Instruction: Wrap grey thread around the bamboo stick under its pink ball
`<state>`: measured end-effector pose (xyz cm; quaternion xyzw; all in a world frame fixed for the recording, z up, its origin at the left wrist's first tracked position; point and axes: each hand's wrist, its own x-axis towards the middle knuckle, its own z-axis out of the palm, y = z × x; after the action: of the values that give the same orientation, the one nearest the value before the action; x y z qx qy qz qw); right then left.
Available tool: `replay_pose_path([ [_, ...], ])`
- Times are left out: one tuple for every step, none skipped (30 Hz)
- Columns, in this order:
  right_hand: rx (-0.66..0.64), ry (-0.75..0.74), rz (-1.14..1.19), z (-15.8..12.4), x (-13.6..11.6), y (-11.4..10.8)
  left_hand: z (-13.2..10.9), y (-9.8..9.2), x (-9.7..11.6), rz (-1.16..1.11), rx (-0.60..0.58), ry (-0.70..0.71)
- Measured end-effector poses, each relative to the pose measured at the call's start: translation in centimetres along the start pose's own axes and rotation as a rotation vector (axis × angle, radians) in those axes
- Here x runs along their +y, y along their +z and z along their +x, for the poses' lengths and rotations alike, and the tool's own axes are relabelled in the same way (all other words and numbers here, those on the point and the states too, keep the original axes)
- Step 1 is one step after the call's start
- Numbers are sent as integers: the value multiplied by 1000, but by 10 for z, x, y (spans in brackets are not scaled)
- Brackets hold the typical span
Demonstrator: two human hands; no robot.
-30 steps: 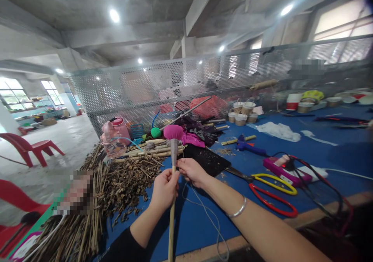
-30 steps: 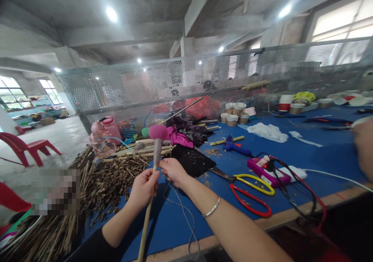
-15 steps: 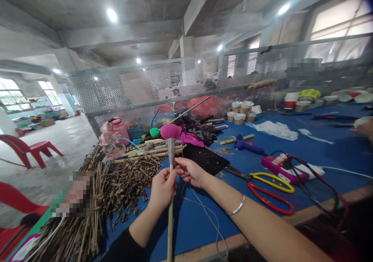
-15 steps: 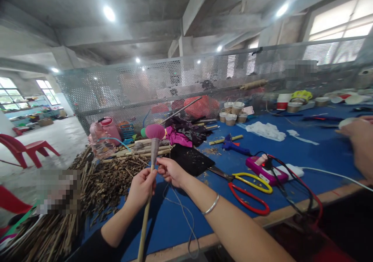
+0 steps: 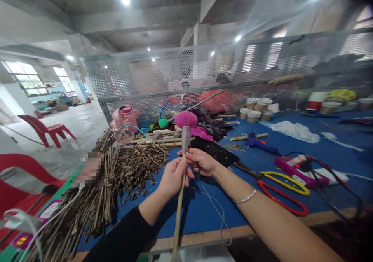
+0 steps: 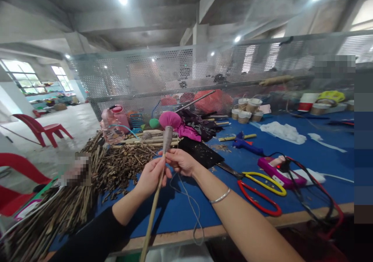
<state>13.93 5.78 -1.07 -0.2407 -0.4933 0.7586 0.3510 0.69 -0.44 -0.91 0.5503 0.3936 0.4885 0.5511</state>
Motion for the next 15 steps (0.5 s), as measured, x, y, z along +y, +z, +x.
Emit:
replay_pose_path([
  [-8, -6, -5, 0, 0, 0, 0, -1, 0, -31, -20, -19],
  [-14, -16, -18, 1, 0, -1, 1, -3, -1, -57, -43, -42],
  [-15, -27, -37, 1, 1, -1, 2, -5, -2, -68, -67, -65],
  [-9, -38, -60, 2, 2, -1, 2, -7, -4, -60, -82, -79],
  [5, -44, -85, 3, 3, -1, 2, -8, -6, -31, -83, -81],
  [26, -46, -107, 4, 4, 0, 3, -10, -8, 18, -68, -69],
  [51, -43, -128, 4, 4, 0, 3, -11, -10, 81, -40, -41],
  [76, -36, -146, 5, 5, 0, 4, -12, -11, 149, 0, -6],
  [99, -28, -161, 5, 5, 0, 4, -13, -13, 210, 47, 29],
  [117, -22, -174, 5, 5, 0, 5, -13, -14, 257, 87, 54],
  [123, -19, -187, 5, 4, 0, 5, -12, -15, 285, 117, 65],
  [116, -19, -198, 5, 4, -1, 6, -12, -15, 295, 135, 64],
  [102, -21, -204, 5, 3, -1, 6, -11, -15, 286, 138, 53],
  [81, -26, -202, 4, 2, -2, 6, -10, -14, 266, 127, 38],
  [55, -31, -196, 3, 1, -3, 6, -9, -12, 239, 106, 24],
])
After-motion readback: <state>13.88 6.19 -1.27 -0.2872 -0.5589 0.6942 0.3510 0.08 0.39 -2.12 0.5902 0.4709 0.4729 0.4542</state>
